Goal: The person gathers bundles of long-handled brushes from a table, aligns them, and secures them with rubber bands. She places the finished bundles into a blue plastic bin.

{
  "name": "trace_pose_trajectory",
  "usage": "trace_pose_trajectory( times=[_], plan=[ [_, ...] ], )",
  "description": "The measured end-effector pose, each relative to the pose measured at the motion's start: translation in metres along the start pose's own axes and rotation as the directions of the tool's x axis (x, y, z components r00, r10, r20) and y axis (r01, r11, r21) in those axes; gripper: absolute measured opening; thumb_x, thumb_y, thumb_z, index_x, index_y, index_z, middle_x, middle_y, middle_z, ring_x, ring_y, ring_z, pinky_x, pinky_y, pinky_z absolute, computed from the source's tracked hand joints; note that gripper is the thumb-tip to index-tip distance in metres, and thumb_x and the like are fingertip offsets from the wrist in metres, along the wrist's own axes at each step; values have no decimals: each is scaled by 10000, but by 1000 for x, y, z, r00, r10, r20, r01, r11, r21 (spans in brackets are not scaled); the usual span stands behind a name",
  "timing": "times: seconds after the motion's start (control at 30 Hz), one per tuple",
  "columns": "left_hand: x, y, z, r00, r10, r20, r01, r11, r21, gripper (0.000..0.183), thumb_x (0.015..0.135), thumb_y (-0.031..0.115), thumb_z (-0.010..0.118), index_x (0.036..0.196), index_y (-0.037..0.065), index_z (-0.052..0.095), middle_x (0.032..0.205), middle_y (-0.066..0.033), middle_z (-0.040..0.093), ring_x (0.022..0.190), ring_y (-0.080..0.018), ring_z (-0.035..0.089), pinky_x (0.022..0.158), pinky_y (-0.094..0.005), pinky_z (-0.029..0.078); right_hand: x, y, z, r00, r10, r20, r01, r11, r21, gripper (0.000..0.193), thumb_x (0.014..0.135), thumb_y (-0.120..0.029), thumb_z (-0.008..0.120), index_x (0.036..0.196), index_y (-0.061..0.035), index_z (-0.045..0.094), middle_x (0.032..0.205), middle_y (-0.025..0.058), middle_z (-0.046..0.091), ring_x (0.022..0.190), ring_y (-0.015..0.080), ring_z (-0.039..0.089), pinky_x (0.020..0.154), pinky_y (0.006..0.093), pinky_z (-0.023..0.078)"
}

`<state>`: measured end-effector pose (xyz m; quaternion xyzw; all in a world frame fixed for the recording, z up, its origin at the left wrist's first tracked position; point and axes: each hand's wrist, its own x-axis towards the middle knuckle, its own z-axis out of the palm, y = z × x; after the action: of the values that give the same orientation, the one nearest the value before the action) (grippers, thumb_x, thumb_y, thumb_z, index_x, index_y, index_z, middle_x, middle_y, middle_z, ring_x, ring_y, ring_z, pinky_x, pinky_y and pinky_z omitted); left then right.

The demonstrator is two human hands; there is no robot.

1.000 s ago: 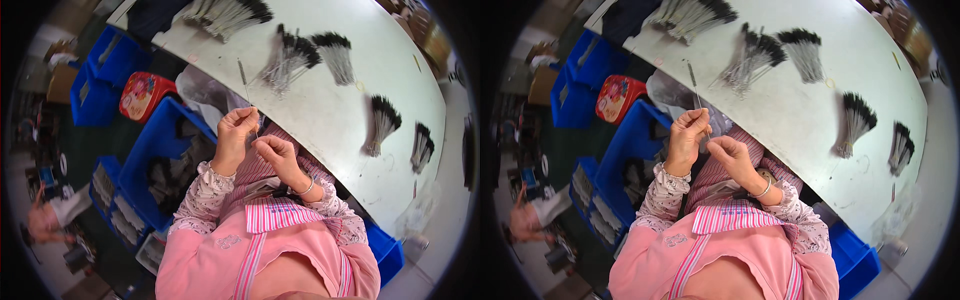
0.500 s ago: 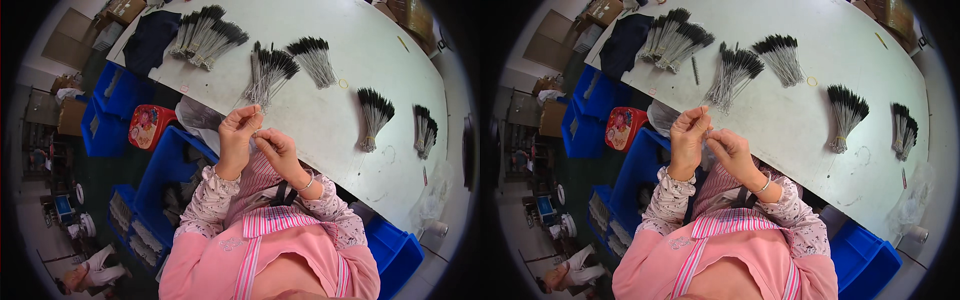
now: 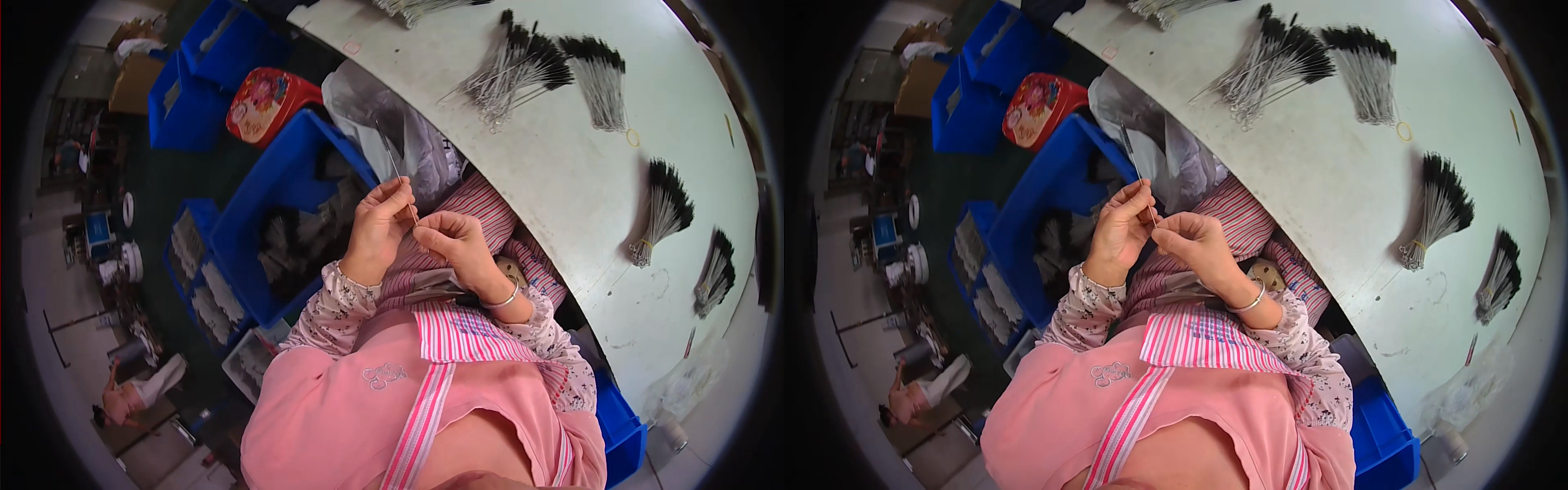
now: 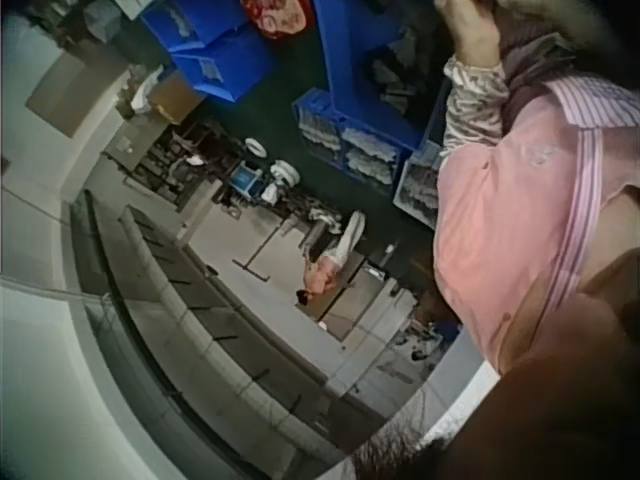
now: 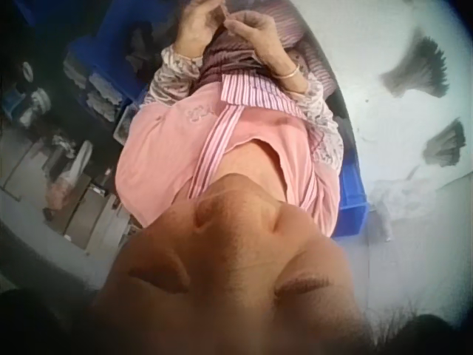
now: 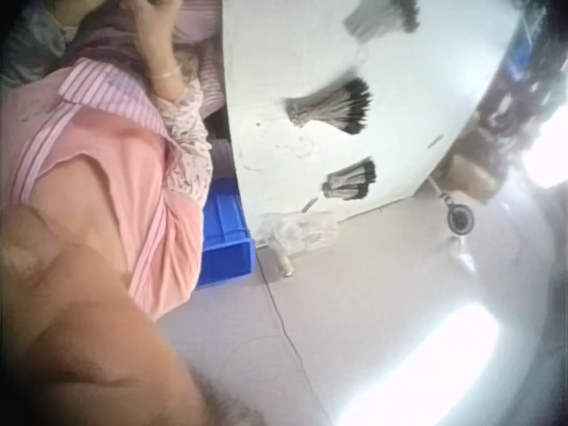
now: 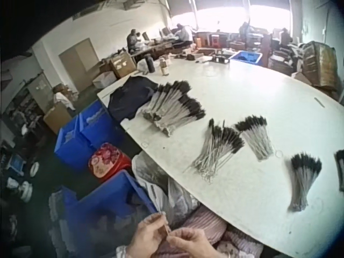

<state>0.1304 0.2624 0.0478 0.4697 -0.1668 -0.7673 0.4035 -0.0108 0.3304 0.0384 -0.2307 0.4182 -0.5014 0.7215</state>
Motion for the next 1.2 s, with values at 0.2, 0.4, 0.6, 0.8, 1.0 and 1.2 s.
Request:
trace_pose_trajectory(
  times=[0.2,0.4,0.6,0.8,1.0,1.2],
  plan=[
    [0,3,-18,998,-64,-2,63,992,-110,99,864,97,676,955,91,636,745,-16,644,604,-109,600,602,-264,504,6,-2,12,991,118,58,-121,992,38,134,890,-118,644,925,10,659,670,19,610,514,40,475,453,177,344],
    [0,10,-21,999,-45,-11,43,995,-94,82,848,70,686,910,93,637,703,-13,634,581,-106,599,585,-271,513,10,1,17,990,102,97,-102,995,-3,149,915,-127,613,939,15,653,676,26,619,503,29,455,450,172,342],
    [5,11,-16,1000,1,-32,-1,1000,1,75,841,54,687,877,92,633,660,-12,621,538,-103,589,559,-275,517,9,-1,15,991,94,93,-90,995,-41,169,931,-138,583,960,12,654,662,39,624,490,38,484,435,170,353],
    [11,12,-2,990,-127,59,129,991,-32,72,836,79,698,847,81,628,624,1,601,506,-99,570,525,-249,497,2,-14,14,996,59,69,-61,998,33,170,924,-156,581,884,-2,642,619,25,592,475,41,471,428,174,334],
    [13,15,25,970,-186,155,185,982,18,82,826,75,706,873,66,639,636,-1,602,520,-90,566,542,-245,500,-7,-28,12,999,-31,19,29,992,124,155,914,-141,583,827,-22,630,584,-13,534,477,29,445,431,180,309],
    [17,20,77,947,-148,285,100,980,174,98,828,57,701,907,48,643,673,-9,617,544,-94,575,607,-273,519,-26,-52,3,968,-223,-119,227,974,15,142,909,-111,585,797,-29,616,602,-32,515,491,21,419,435,179,291]
  ],
)
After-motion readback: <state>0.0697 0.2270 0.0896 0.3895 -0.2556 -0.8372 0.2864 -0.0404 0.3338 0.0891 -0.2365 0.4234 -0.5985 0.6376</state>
